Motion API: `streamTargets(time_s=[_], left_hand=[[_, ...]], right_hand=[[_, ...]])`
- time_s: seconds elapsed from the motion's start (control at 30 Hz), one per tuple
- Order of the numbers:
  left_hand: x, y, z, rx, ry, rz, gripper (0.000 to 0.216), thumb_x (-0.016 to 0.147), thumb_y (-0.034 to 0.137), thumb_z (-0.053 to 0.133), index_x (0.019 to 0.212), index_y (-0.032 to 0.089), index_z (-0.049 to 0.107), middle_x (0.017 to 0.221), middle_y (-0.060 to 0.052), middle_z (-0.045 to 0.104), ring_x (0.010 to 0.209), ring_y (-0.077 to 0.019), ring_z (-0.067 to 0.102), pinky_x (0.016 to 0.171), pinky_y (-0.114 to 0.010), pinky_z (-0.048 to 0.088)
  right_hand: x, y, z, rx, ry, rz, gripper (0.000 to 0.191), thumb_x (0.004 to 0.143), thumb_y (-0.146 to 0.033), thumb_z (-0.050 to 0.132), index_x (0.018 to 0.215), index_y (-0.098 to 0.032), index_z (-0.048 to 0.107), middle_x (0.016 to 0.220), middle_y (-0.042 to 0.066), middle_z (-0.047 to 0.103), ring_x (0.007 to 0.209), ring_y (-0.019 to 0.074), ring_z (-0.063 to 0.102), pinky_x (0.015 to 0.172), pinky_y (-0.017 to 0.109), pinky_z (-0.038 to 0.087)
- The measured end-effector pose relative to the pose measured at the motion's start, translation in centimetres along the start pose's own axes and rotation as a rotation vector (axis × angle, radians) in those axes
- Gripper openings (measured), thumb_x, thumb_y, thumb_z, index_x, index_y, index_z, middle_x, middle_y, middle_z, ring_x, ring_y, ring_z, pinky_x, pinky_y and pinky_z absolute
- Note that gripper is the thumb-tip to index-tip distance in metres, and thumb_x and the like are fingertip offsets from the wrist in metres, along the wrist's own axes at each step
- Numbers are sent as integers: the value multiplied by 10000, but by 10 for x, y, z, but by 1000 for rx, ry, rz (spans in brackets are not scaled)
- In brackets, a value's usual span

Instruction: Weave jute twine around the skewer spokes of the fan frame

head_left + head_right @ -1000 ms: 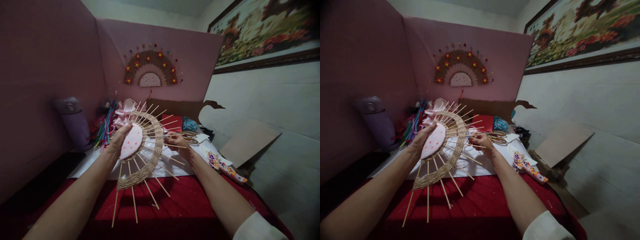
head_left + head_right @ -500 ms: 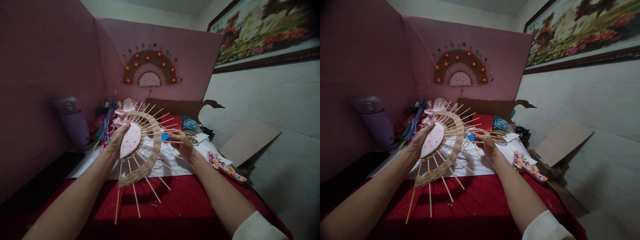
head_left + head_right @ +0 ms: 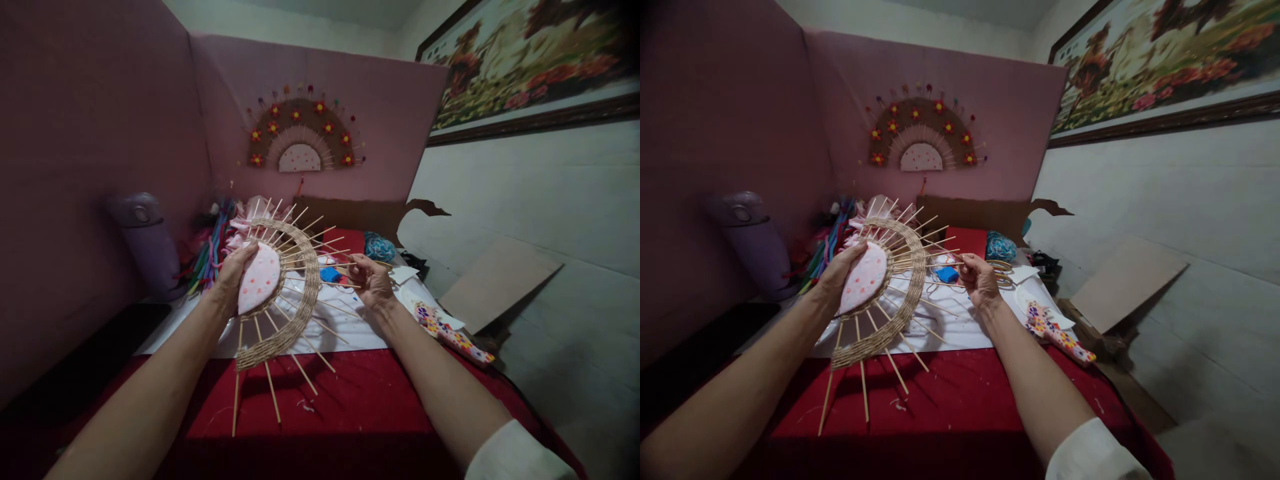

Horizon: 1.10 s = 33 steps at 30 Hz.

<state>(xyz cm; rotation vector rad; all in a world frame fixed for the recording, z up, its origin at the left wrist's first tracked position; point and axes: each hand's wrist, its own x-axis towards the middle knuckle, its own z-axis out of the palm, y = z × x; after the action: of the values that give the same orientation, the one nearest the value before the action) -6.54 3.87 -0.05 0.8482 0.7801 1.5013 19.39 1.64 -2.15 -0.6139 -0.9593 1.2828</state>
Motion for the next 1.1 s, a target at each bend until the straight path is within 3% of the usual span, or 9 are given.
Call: streamTargets(time_s=[0.2, 0.57, 0.97, 1.1], left_hand=[[7, -1, -4, 2, 25, 44, 132, 698, 170, 635, 818, 139, 589, 617, -16, 636, 487, -115, 606, 472, -181, 500], [5, 1, 0, 30, 70, 80, 59, 679, 138, 634, 695, 130, 579, 555, -2, 607, 429, -86, 555, 421, -157, 444], [5, 2, 2, 14, 92, 87, 48, 674, 110, 639, 693, 120, 596, 542, -12, 616, 418, -87, 550, 411, -156, 453], [6, 0, 2, 7, 117, 79, 44, 682, 122, 628, 717, 116, 602, 566, -25, 628, 431, -99, 566, 419, -165, 455]], right_hand=[[4, 3, -6, -46, 30, -82, 158, 647, -275, 618, 594, -170, 514, 449, -84, 257, 382, 46, 167, 362, 211, 93], [4, 6, -4, -88, 98, -187, 255, 667, -366, 661, 570, -156, 554, 396, -88, 267, 356, 30, 175, 351, 200, 110], [4, 0, 2, -25, 233, -277, 222, 602, -281, 693, 707, -187, 521, 408, -98, 373, 333, 26, 229, 337, 174, 146], [0, -1, 7, -30, 189, -286, 178, 612, -234, 673, 702, -173, 532, 416, -93, 379, 340, 23, 241, 338, 167, 144]])
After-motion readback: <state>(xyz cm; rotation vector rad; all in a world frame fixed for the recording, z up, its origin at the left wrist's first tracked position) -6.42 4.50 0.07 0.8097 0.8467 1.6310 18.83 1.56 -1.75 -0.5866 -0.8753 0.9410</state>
